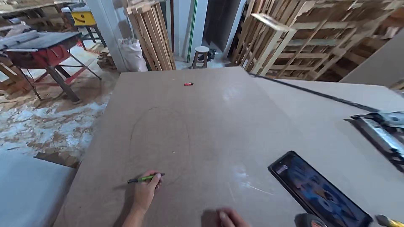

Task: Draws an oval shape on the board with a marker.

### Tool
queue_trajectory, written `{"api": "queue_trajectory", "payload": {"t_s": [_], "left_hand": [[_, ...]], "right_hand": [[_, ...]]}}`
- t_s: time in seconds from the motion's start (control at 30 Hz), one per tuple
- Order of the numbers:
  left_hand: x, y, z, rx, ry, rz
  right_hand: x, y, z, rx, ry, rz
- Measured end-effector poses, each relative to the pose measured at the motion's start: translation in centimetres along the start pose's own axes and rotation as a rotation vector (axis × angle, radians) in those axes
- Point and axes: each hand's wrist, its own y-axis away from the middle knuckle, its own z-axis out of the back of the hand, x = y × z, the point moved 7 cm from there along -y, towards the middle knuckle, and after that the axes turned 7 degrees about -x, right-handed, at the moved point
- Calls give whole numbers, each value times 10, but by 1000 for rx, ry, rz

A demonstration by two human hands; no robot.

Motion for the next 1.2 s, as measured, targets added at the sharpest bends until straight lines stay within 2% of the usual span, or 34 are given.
{"api": "queue_trajectory", "payload": {"t_s": [0.07,0.17,0.27,0.4,0.5,0.63,0.73,0.87,1.03,1.2], "left_hand": [[2,-25,-19,-23,-42,-112],[4,-28,-24,-77,-72,-260],[6,-24,-22,-69,-64,-302],[9,-35,-29,-67,-71,-182],[-3,-91,-62,-28,-29,-124],[-25,-181,-128,17,-170,-86],[-25,-219,-163,58,-112,-71],[-17,-222,-167,87,-167,-102],[-16,-222,-167,-5,-263,-46],[-18,-223,-168,-23,-278,-27]], "right_hand": [[37,-87,-10,-27,-31,176],[83,-220,-22,-143,-141,359],[90,-293,-37,-290,-239,465],[91,-308,-43,-261,-257,479],[91,-313,-34,-301,-334,473],[90,-310,-28,-339,-435,467],[91,-308,-28,-368,-497,470],[90,-309,-29,-370,-530,472],[91,-309,-30,-389,-561,464],[91,-308,-30,-388,-540,476]]}}
